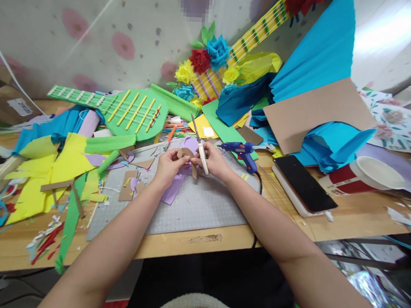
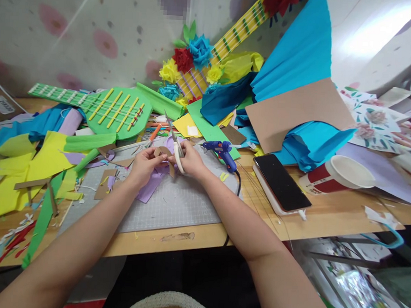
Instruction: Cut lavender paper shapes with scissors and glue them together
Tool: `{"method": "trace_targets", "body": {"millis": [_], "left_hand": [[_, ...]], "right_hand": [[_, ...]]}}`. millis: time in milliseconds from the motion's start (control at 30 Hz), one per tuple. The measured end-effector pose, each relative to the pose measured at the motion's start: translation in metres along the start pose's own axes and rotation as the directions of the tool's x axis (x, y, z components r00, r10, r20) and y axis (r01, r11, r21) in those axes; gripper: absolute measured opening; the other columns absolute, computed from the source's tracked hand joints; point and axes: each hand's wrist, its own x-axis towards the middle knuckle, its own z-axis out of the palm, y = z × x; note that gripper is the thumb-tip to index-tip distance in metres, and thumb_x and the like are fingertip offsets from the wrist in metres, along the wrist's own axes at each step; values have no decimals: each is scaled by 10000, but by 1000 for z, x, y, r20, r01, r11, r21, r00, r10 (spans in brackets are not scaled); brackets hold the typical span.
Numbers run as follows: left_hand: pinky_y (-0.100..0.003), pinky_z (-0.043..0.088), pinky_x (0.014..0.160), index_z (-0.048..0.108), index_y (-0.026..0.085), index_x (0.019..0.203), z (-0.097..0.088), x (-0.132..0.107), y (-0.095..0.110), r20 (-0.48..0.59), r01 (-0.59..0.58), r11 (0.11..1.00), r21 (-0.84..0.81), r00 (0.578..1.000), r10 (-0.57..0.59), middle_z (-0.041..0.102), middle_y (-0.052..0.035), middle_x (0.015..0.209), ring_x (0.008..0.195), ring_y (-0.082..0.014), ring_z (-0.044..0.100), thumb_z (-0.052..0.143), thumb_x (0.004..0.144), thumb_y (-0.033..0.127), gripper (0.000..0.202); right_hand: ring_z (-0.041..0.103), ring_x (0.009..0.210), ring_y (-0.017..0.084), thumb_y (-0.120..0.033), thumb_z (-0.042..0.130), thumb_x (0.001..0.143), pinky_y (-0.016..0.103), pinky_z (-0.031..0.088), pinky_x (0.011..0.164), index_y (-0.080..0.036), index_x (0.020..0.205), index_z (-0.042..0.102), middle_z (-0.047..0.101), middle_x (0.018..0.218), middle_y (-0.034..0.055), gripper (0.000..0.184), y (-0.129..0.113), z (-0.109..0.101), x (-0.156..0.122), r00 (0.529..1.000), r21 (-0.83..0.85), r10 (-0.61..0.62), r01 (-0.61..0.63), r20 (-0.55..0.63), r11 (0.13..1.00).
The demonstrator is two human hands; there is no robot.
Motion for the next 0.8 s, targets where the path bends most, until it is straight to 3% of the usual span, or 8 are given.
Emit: {"method": "trace_targets", "body": {"millis": [433, 633, 700, 800], "left_hand": [[-274, 502, 604, 624, 134, 703, 2, 1, -1, 29, -35, 993, 109, 999, 32, 599, 12, 640, 585, -121, 570, 667, 572, 268, 193], [-210, 452, 530, 618, 137, 657, -1, 6, -6, 14, -93, 964, 250, 996, 92, 563, 25, 577, 525, -93, 528, 621, 596, 201, 88], [-215, 461, 528, 609, 136, 644, -1, 6, -5, 3, -51, 970, 236, 999, 51, 560, 24, 568, 519, -95, 536, 615, 584, 177, 73], [-251, 494, 536, 593, 129, 667, 2, 4, 0, -21, 102, 988, 118, 995, -100, 592, 3, 589, 523, -118, 572, 621, 562, 167, 115]], "right_hand": [[511, 502, 93, -331, 708, 534, 231, 419, 474, -217, 795, 370, 544, 629, -66, 442, -1, -1, 0, 994, 108, 79, -86, 71, 990], [504, 484, 94, -334, 703, 534, 233, 419, 470, -221, 797, 362, 521, 589, -83, 444, 2, 0, 1, 995, 89, 76, -81, 59, 993], [503, 486, 98, -348, 693, 541, 239, 415, 475, -221, 805, 364, 515, 593, -82, 440, 5, 1, 2, 996, 62, 71, -74, 49, 995], [504, 523, 110, -369, 663, 565, 243, 400, 491, -222, 812, 365, 510, 612, -74, 413, 9, 1, 3, 999, -30, 40, -40, 15, 999]]}}
